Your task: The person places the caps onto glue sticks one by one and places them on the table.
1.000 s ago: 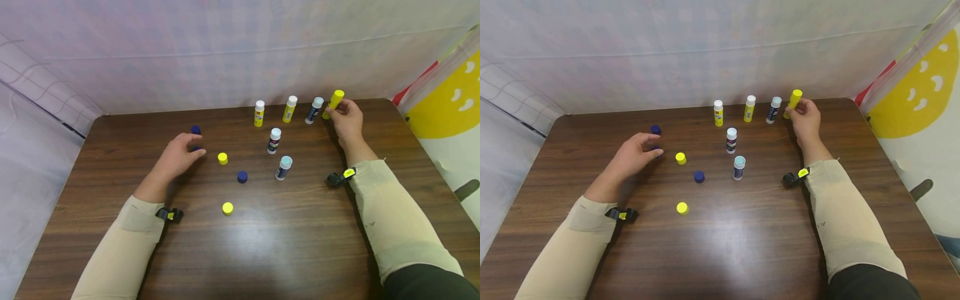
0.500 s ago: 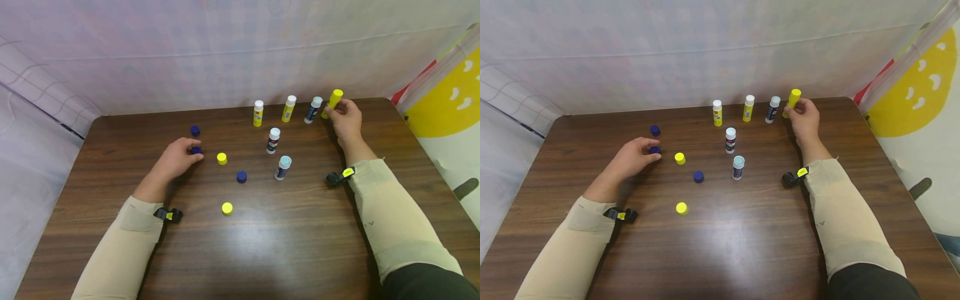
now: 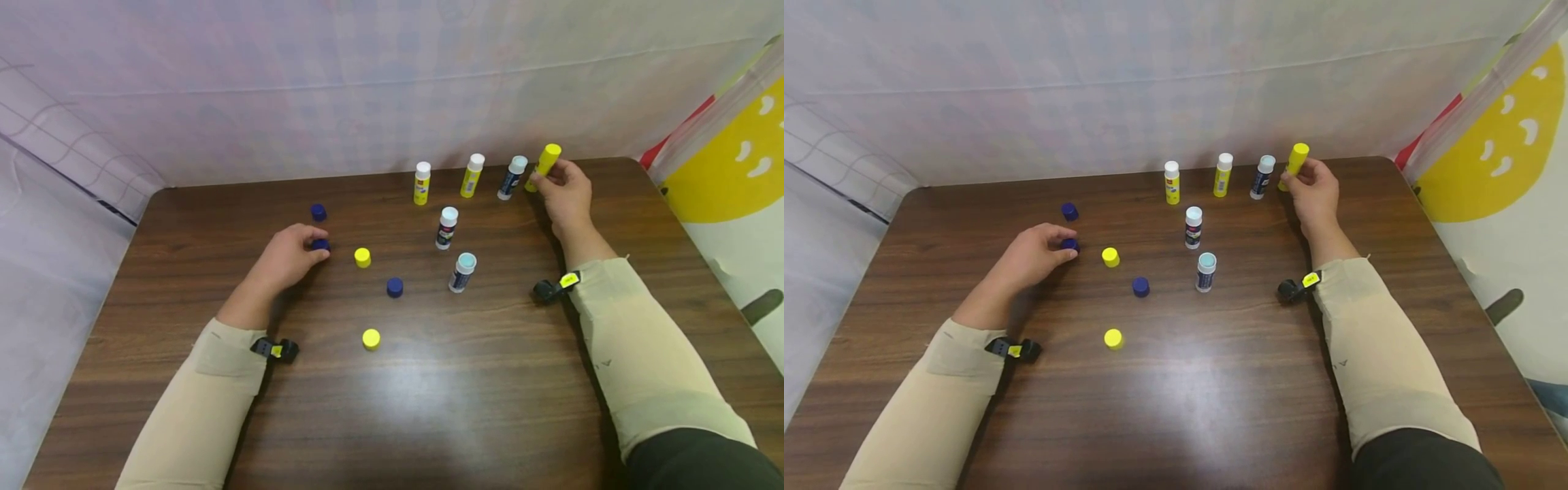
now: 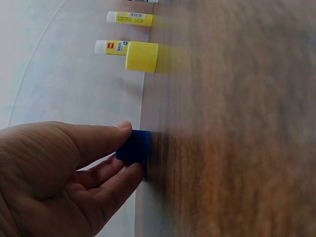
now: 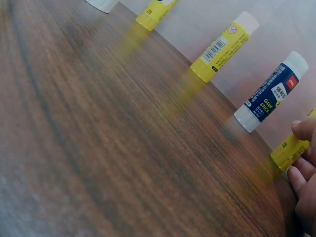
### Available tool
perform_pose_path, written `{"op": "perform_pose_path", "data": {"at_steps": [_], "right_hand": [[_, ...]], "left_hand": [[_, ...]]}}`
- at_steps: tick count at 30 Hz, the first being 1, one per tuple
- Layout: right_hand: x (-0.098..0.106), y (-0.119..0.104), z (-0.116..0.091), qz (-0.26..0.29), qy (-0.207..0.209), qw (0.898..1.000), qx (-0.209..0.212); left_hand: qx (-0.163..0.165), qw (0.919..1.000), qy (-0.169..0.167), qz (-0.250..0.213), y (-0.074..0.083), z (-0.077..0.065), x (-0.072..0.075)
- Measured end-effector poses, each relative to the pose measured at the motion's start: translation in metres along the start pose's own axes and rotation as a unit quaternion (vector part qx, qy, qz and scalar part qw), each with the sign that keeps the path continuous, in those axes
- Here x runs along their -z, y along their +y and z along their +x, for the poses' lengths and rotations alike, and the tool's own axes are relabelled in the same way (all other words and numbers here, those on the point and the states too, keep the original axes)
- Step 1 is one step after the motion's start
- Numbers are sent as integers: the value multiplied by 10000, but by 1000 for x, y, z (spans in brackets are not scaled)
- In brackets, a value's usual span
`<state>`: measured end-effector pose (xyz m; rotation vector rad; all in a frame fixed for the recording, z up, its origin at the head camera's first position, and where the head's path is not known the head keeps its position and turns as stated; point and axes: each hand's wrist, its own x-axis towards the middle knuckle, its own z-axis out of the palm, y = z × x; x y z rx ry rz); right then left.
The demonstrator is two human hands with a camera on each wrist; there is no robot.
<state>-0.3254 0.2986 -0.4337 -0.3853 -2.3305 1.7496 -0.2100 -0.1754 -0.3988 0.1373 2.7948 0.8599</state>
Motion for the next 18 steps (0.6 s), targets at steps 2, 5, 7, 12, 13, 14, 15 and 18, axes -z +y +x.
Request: {"op": "perform_pose_path", "data": {"at_steps": [2, 5, 7, 12, 13, 14, 15, 18], "right_hand": [[0, -1, 0, 26, -7, 10000, -11], [0, 0, 0, 60, -8, 10000, -4], [0, 0, 0, 67, -11, 10000, 11], [0, 0, 0, 133, -24, 9999, 32], [0, 0, 0, 148, -25, 9999, 29], [0, 0, 0, 181, -20, 9998, 16], [0, -1, 0, 176, -15, 9998, 21], [0, 0, 0, 152, 11, 9999, 18]], "left_hand": [[15, 10000, -6, -14, 0, 0, 0], [46, 10000, -17, -50, 1, -1, 0], [71, 10000, -26, -59, 1, -1, 0], [145, 9998, -31, -96, 1, -1, 0], [147, 9998, -29, -96, 1, -1, 0], [147, 9998, -24, -94, 1, -1, -1], [135, 9999, -24, -86, 1, -1, -1], [110, 9999, -17, -67, 1, 0, -1]]}}
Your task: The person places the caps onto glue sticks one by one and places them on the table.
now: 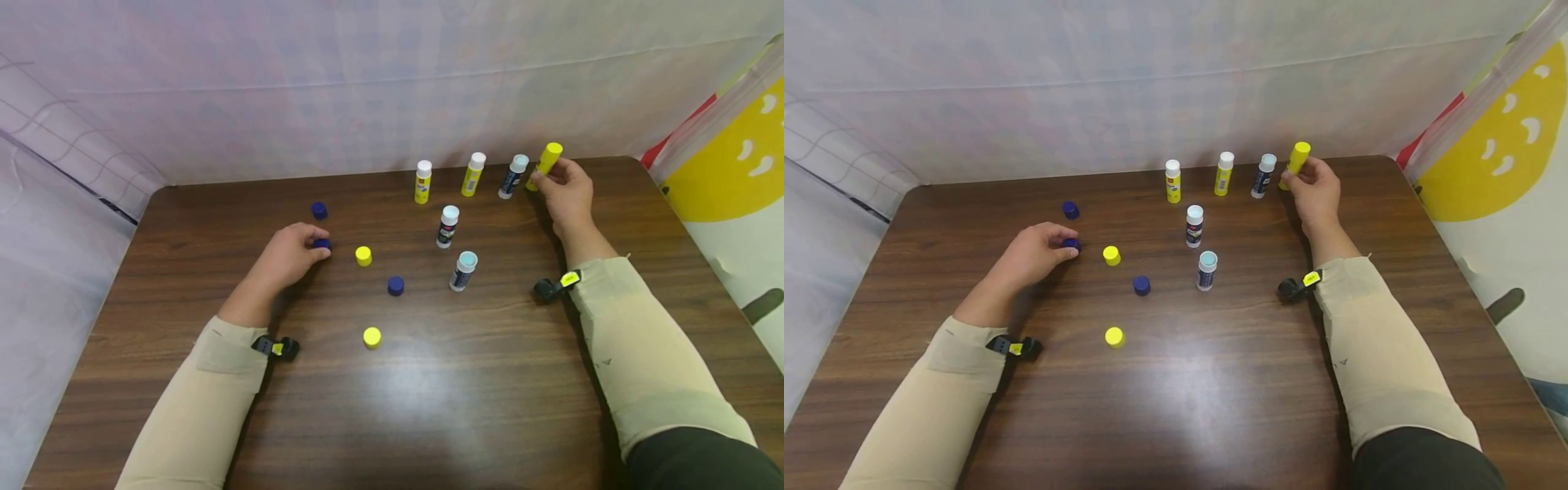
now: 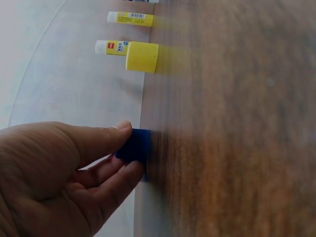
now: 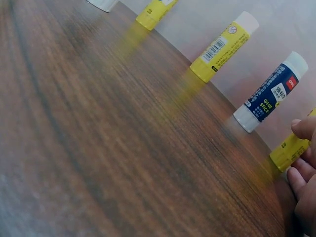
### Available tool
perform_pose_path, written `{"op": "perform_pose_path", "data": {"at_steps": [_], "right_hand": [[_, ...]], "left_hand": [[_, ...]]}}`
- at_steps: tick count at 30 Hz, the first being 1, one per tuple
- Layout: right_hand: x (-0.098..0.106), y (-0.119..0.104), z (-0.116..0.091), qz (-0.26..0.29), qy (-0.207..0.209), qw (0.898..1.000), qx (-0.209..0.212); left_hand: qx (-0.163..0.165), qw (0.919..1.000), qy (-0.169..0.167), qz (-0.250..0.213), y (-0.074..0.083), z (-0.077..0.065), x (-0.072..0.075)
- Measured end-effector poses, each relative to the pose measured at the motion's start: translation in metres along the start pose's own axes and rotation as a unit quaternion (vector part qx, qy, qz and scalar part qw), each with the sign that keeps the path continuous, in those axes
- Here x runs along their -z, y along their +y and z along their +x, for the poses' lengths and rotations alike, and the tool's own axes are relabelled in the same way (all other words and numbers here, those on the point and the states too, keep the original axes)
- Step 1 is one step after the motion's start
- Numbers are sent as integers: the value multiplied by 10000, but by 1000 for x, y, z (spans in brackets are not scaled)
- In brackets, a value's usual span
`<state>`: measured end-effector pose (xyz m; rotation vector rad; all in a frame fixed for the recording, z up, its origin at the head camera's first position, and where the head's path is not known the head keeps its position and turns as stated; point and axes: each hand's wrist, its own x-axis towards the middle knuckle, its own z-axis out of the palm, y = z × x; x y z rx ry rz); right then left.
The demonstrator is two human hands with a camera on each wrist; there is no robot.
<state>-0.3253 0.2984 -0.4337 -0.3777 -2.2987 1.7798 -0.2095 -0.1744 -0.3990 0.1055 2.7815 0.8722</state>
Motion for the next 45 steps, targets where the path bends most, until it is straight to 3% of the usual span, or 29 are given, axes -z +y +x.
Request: {"op": "perform_pose_path", "data": {"at_steps": [15, 45], "right_hand": [[1, 1, 0, 41, 65, 10000, -32], [4, -1, -10, 255, 160, 9995, 46]], "left_hand": [[-168, 9998, 113, 14, 1, -1, 1], [-208, 9994, 258, -32, 7, -5, 4]]}}
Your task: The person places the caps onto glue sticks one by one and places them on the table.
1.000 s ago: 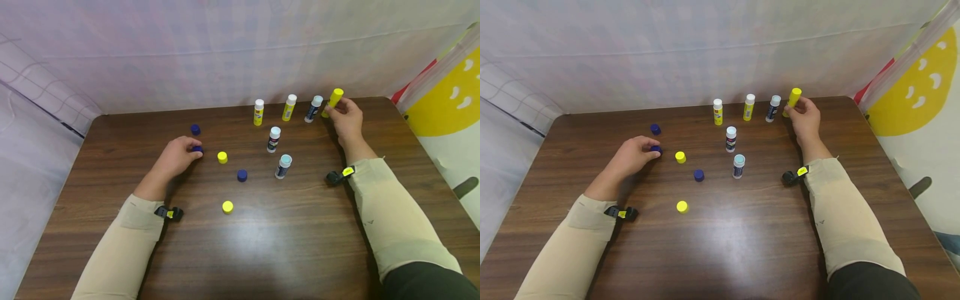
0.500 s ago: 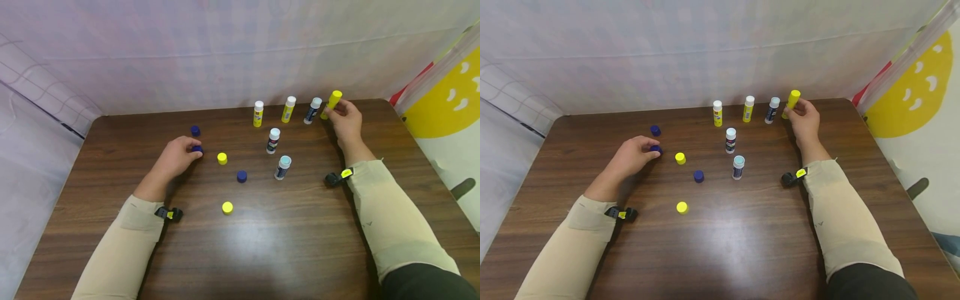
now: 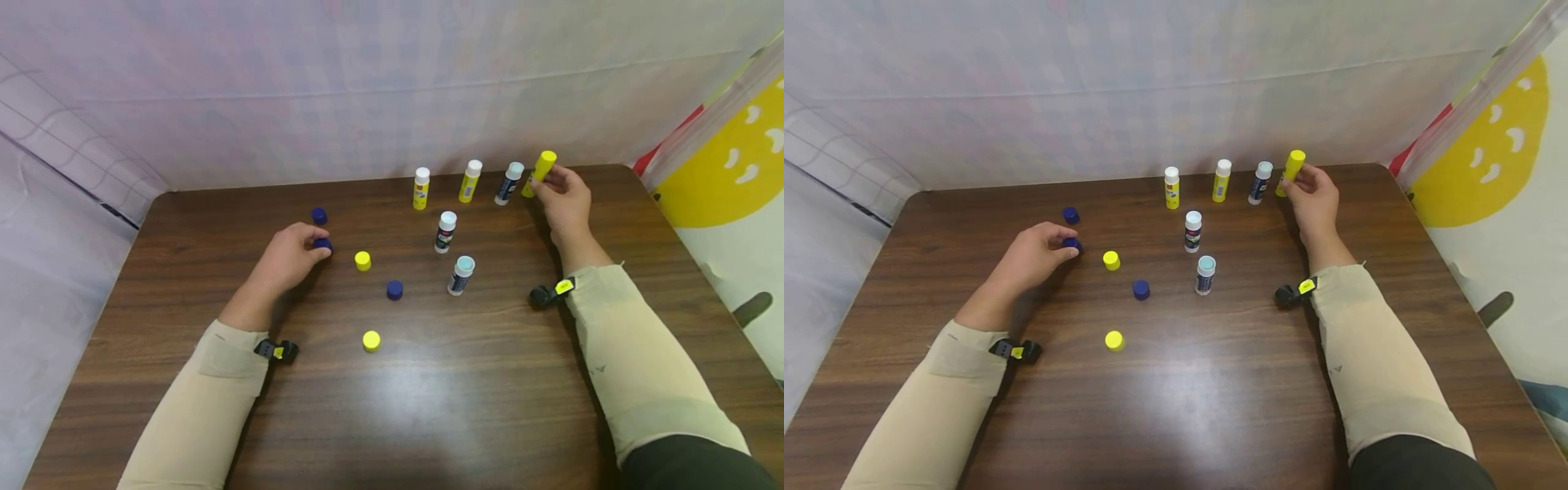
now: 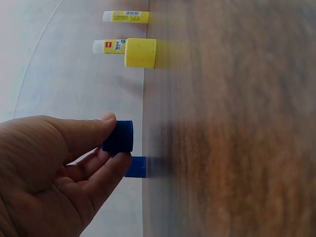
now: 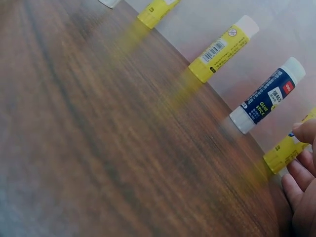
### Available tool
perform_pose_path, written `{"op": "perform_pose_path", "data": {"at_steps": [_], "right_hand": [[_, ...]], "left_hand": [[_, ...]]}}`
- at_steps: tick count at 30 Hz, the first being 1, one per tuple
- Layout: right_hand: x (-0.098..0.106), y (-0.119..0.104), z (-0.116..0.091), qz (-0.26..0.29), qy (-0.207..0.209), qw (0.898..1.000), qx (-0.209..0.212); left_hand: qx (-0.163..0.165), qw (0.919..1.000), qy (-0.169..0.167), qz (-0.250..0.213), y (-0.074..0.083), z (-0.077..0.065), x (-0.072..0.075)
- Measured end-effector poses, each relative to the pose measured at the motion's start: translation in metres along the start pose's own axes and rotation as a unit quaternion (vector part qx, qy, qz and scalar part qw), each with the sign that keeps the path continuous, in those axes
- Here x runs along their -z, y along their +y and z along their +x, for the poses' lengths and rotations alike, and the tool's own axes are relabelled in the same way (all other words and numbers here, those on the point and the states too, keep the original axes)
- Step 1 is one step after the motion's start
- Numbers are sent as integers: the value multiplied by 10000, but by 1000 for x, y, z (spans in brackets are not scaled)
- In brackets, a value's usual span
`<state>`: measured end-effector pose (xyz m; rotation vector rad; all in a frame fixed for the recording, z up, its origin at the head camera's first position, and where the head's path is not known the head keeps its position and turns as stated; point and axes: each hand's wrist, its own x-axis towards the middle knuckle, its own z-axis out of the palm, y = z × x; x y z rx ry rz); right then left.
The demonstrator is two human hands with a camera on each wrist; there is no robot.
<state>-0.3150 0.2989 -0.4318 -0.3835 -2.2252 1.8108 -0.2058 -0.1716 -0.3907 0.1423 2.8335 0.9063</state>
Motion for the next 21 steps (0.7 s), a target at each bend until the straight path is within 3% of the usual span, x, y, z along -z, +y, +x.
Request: {"op": "perform_pose_path", "data": {"at_steps": [8, 21], "right_hand": [[2, 2, 0, 206, 25, 9998, 28], [4, 2, -6, 65, 87, 9999, -5]], "left_hand": [[-52, 10000, 67, 3, 1, 0, 0], [-62, 9999, 95, -1, 3, -2, 0]]}}
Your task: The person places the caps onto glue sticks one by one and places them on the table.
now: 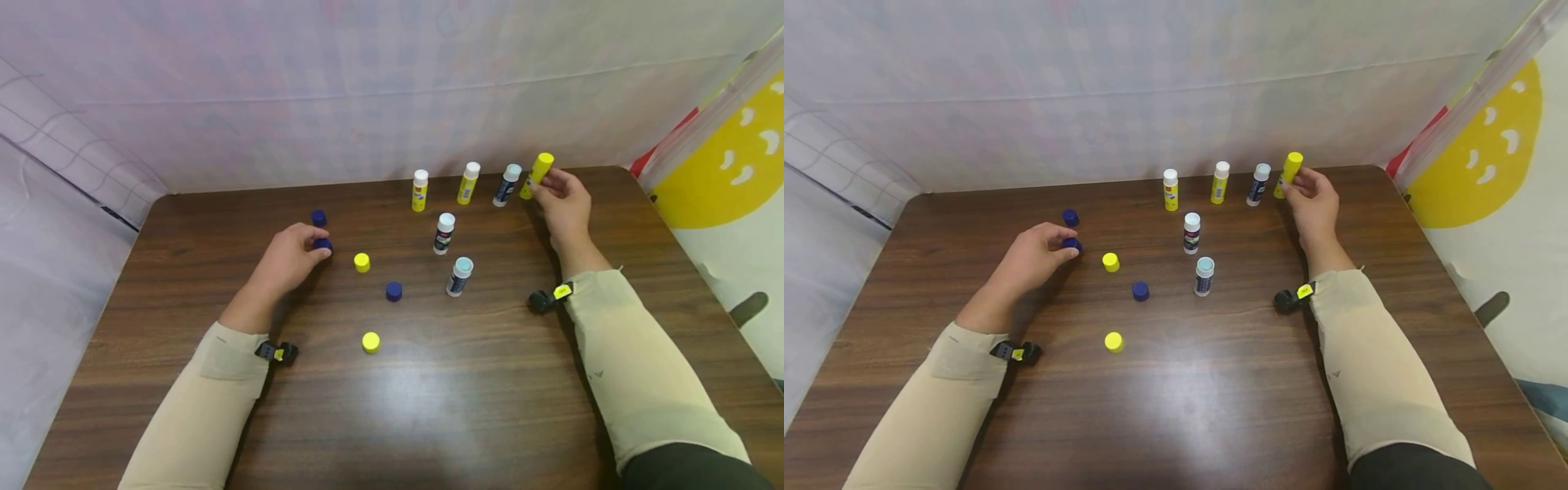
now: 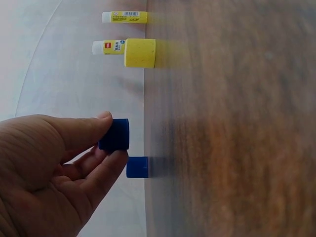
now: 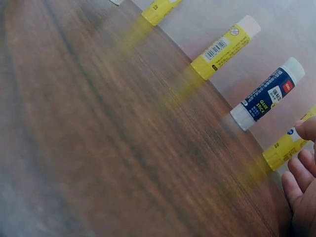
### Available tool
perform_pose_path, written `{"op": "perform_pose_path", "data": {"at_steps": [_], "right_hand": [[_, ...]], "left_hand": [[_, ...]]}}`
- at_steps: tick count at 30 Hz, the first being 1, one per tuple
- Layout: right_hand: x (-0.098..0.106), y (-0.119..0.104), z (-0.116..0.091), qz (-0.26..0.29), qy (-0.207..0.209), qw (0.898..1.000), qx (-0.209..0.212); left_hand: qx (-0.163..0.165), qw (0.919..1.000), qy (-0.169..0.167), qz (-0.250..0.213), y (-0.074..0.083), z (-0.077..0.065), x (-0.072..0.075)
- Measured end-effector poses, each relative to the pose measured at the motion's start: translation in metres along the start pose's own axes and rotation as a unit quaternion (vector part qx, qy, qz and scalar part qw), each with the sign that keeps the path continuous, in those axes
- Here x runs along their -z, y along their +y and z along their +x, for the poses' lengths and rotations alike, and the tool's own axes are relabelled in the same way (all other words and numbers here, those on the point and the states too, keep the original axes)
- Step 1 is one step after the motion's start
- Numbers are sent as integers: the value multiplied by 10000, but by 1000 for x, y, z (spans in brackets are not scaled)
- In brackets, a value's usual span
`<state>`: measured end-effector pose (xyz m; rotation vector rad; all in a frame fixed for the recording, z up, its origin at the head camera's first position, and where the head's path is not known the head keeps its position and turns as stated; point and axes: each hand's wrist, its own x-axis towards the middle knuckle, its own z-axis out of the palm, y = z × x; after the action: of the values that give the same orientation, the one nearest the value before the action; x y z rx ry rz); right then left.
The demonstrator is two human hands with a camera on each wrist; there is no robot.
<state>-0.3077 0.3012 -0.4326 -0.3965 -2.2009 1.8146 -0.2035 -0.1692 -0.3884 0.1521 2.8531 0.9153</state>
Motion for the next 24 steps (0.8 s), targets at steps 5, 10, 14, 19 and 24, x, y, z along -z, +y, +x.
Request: {"op": "perform_pose_path", "data": {"at_steps": [5, 10, 14, 19, 24], "right_hand": [[-1, 1, -1, 285, 104, 9995, 99], [0, 0, -3, 453, 146, 9988, 82], [0, 0, -4, 494, 185, 9986, 66], [-1, 0, -6, 566, 247, 9981, 87], [-2, -1, -8, 667, 308, 9972, 165]], "left_hand": [[-4, 10000, 28, 1, 1, 0, 0], [-4, 10000, 46, -18, 2, -1, 0], [13, 10000, 58, -31, 2, -1, 0], [7, 10000, 79, -16, 3, -1, 0], [-19, 9999, 106, -27, 3, -2, 0]]}}
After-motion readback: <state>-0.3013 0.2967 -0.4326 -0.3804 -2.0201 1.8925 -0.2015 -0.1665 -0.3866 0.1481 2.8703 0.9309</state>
